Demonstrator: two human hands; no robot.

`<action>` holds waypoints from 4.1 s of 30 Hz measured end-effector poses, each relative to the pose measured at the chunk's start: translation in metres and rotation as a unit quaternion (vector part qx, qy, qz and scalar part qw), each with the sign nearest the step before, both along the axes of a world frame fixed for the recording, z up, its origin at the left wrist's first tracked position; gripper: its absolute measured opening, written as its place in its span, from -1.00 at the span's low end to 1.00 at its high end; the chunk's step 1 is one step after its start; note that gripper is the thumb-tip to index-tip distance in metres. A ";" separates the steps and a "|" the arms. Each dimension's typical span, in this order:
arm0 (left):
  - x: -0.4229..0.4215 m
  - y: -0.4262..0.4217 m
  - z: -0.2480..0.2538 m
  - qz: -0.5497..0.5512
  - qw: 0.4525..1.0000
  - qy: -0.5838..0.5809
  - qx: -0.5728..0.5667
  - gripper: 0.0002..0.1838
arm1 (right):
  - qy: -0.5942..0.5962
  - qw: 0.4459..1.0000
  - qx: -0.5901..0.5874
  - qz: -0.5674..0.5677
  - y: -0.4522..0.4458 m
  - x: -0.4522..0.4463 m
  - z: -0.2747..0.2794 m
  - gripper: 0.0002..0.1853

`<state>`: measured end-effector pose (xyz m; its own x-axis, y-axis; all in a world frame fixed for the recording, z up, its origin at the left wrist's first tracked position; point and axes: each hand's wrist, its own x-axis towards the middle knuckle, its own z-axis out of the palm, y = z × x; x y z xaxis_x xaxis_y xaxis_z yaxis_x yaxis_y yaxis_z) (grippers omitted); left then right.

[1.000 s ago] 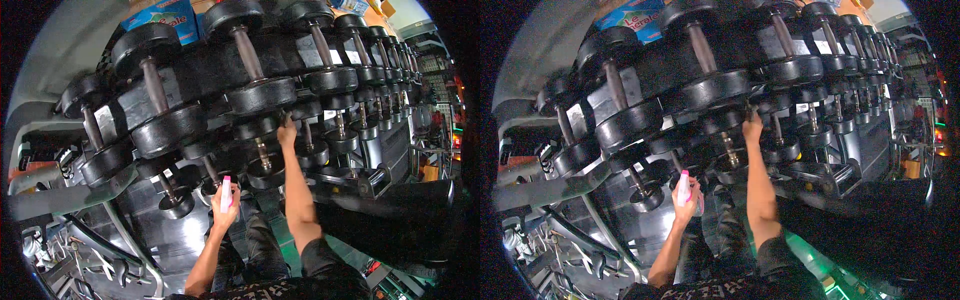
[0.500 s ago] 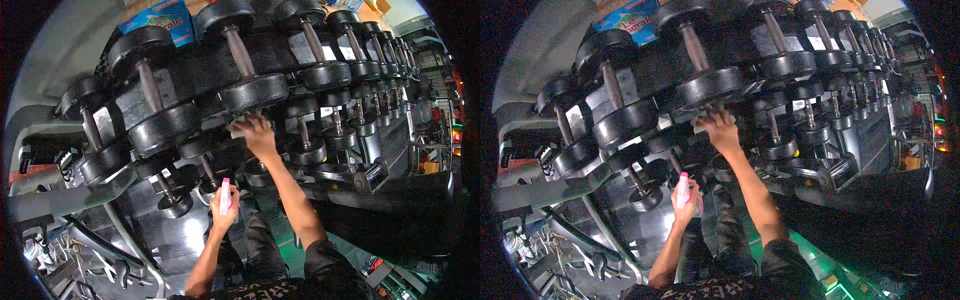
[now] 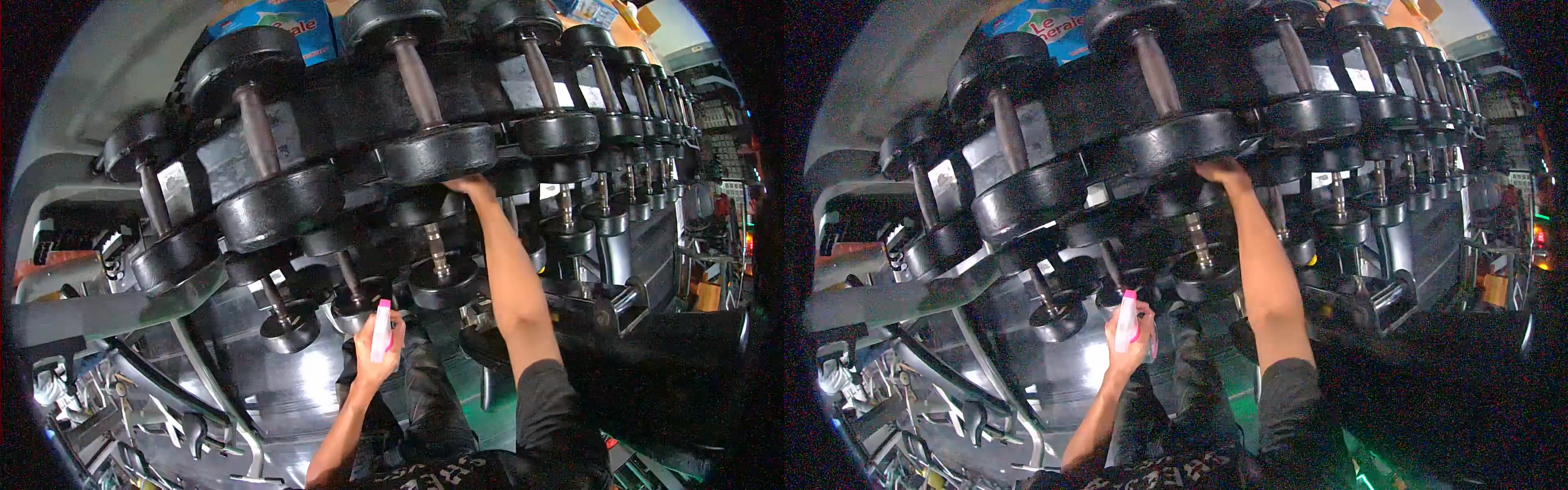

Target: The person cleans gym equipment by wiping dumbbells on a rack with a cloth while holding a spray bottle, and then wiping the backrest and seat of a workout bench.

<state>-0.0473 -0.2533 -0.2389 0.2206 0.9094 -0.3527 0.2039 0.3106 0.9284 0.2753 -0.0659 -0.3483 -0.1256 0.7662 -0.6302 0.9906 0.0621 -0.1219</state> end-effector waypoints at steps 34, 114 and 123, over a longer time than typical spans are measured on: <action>0.050 0.055 0.010 -0.030 0.997 -0.012 0.072 -0.83 | 0.105 0.940 0.311 -0.096 0.010 0.005 -0.033 -0.54; 0.026 0.014 0.036 -0.122 0.990 -0.016 0.065 -0.85 | 0.212 0.928 0.259 -0.166 -0.030 -0.022 0.016 -0.60; 0.017 0.017 0.037 -0.118 0.992 -0.036 0.037 -0.83 | 0.402 0.616 0.296 -0.609 -0.150 -0.057 0.020 -0.65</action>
<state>-0.0302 -0.2362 -0.2021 0.4521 0.8525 -0.2626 0.1947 0.1930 0.9617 0.2187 -0.2157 -0.3278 0.6812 0.6663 -0.3033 -0.0185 -0.3985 -0.9170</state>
